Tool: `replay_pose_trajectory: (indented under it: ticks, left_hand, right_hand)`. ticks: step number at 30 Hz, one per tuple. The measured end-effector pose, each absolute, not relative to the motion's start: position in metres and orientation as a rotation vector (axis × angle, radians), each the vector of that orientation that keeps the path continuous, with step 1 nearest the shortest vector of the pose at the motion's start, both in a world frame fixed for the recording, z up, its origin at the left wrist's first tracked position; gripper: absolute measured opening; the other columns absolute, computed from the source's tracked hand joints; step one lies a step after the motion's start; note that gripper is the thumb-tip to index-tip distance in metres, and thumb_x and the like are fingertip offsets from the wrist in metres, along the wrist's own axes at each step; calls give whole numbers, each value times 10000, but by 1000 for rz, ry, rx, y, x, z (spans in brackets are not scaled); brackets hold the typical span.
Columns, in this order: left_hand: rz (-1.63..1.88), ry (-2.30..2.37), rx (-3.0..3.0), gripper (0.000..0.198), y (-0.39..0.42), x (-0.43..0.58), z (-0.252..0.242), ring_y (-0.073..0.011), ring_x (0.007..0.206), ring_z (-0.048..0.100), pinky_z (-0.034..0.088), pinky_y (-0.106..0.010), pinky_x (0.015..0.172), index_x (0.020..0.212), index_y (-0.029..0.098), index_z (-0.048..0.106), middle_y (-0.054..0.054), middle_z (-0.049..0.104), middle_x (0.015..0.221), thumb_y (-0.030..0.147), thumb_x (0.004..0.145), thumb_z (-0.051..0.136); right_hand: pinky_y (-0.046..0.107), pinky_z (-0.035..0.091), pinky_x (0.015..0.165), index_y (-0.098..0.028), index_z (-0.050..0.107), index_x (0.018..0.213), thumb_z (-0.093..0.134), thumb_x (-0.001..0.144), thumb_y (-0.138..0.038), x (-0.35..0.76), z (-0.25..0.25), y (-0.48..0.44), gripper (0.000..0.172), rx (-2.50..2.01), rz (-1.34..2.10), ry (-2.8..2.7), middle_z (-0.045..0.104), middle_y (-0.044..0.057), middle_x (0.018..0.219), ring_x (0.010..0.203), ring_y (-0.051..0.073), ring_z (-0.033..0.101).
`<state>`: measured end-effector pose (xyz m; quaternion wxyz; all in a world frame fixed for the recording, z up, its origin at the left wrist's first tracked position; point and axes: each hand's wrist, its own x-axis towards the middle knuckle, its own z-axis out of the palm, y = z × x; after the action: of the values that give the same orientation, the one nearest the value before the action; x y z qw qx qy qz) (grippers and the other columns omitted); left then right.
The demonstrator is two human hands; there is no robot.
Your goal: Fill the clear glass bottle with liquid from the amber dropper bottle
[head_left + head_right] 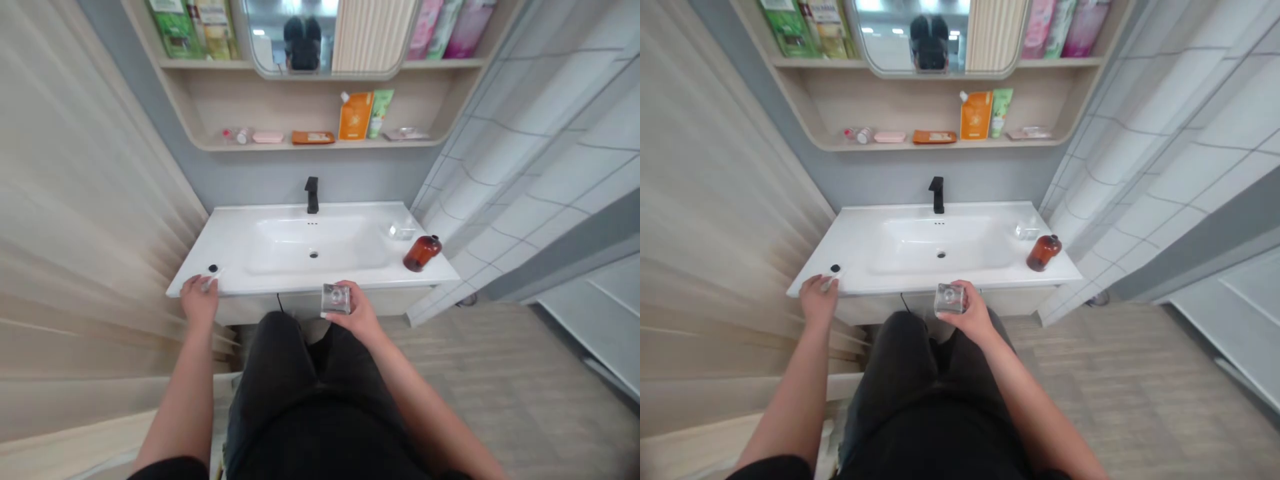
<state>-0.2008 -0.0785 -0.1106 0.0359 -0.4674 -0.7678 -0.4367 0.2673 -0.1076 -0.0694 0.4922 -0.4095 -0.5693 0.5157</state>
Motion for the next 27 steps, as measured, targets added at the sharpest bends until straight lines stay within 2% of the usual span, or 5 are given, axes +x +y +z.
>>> replay_pose_trajectory:
  ticks: [6,14,18,24,27]
  left_hand:
    - [-1300,-2375,-1463,292,-72,-207,-110,-367,1365,627,414,-571,1302,1100,173,726,-200,715,1301,422,968,647]
    - [-1316,-2249,-1433,582,-98,-175,-78,-436,1537,492,299,-639,1352,1456,121,582,-259,613,1524,425,967,662]
    - [-1606,-2140,-1913,616,-112,-101,-66,-402,1504,560,437,-603,1287,1467,202,595,-207,617,1533,440,919,745]
    - [-2090,-1764,-3030,1209,-113,-1,-70,-407,1598,535,522,-610,1240,1754,340,342,-234,445,1767,472,757,1013]
    - [-2151,-1777,-3095,1114,-110,20,-71,-388,1551,593,531,-574,1251,1685,307,459,-213,564,1671,458,740,1029]
  right_hand:
    - [488,640,1062,-303,585,1321,1084,605,-540,268,-73,-111,904,-998,1275,-1366,729,68,1270,1142,292,760]
    - [487,649,1048,-308,590,1315,1081,617,-510,269,-80,-111,877,-965,1335,-1346,742,57,1226,1110,288,769]
    - [471,658,1034,-309,603,1327,1086,608,-533,266,-80,-108,894,-979,1338,-1364,733,62,1277,1106,278,764]
    - [449,641,1079,-295,648,1371,1090,617,-538,256,-73,-101,906,-919,1239,-1461,575,123,1588,1383,330,664]
    - [459,615,1127,-285,665,1361,1087,630,-555,250,-68,-98,886,-927,1163,-1503,522,137,1656,1464,347,611]
